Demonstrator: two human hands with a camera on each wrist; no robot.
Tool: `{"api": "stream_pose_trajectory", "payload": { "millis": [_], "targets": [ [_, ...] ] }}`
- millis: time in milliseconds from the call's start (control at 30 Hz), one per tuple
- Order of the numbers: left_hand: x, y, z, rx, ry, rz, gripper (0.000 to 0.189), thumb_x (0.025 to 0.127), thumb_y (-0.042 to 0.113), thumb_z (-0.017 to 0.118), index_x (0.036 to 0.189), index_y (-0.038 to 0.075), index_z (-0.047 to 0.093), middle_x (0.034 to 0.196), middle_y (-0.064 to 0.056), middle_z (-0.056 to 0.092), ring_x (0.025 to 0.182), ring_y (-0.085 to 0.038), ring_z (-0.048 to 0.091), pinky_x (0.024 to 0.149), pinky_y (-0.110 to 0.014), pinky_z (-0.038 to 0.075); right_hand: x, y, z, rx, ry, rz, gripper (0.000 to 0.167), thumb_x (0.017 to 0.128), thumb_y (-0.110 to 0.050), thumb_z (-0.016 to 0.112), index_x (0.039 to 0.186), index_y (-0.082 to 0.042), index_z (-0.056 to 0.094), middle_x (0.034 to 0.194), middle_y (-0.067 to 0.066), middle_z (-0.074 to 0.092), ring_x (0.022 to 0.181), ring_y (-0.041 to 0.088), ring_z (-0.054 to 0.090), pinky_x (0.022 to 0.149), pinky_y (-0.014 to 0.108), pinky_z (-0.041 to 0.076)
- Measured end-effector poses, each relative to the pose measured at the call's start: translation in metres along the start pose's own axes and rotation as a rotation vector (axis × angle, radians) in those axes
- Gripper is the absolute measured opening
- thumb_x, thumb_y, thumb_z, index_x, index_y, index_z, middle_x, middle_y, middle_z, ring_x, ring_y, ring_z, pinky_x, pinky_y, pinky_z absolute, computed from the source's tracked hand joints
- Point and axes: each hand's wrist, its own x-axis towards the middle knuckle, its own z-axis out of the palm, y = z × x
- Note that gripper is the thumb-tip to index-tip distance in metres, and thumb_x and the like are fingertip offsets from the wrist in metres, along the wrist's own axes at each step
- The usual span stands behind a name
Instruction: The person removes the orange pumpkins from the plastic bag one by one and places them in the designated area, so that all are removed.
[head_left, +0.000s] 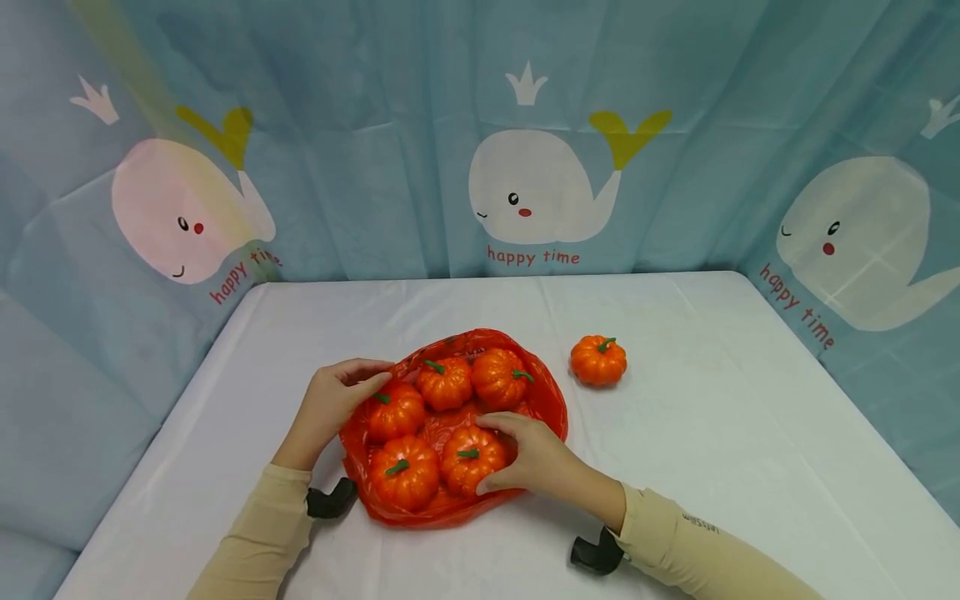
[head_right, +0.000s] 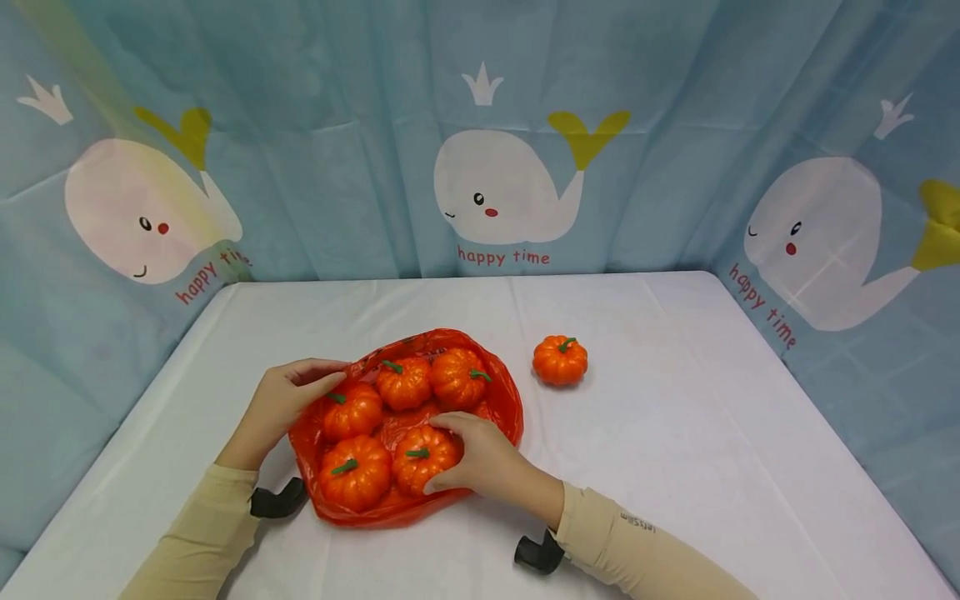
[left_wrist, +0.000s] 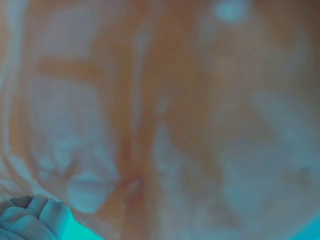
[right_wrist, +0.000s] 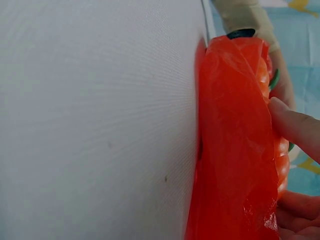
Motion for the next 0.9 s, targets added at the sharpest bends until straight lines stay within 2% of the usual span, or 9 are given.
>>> {"api": "stream_pose_trajectory", "payload": {
  "millis": [200,433,667,900],
  "targets": [
    [0.000,0.000,0.000,0.006,-0.003,-0.001,0.047,0.091,0.050,0.068,0.122,0.015,0.072,0.122,-0.007,0.071,0.117,-0.021,0.059,0.088,-0.016,0.049,-0.001,-0.001,0.000,0.012,0.008,0.000,0.075,0.070,-0.025,0.092,0.134,-0.003,0.060,0.139,0.011,0.060,0.130,0.031,0.053,0.106,0.052,0.046],
    [0.001,-0.001,0.000,0.003,-0.001,0.011,0.046,0.091,0.049,0.069,0.122,0.016,0.072,0.122,-0.006,0.072,0.117,-0.019,0.058,0.089,-0.016,0.048,-0.003,-0.001,-0.003,0.039,0.056,0.020,0.073,0.068,-0.026,0.093,0.133,-0.009,0.063,0.137,0.006,0.062,0.130,0.028,0.054,0.107,0.050,0.046],
    [0.001,-0.002,0.000,0.007,0.002,0.012,0.045,0.091,0.049,0.068,0.121,0.016,0.072,0.121,-0.006,0.072,0.117,-0.018,0.058,0.089,-0.015,0.048,-0.009,-0.007,-0.015,0.088,0.101,0.039,0.076,0.066,-0.025,0.093,0.134,-0.010,0.062,0.139,0.005,0.060,0.129,0.027,0.056,0.104,0.046,0.050],
    [0.001,-0.001,0.000,-0.002,-0.002,0.007,0.046,0.091,0.049,0.069,0.122,0.015,0.072,0.122,-0.006,0.071,0.117,-0.019,0.058,0.089,-0.016,0.049,-0.014,-0.008,-0.027,0.080,0.143,0.041,0.076,0.068,-0.030,0.092,0.135,-0.014,0.062,0.140,0.004,0.060,0.132,0.028,0.053,0.102,0.045,0.051]
  ]
}}
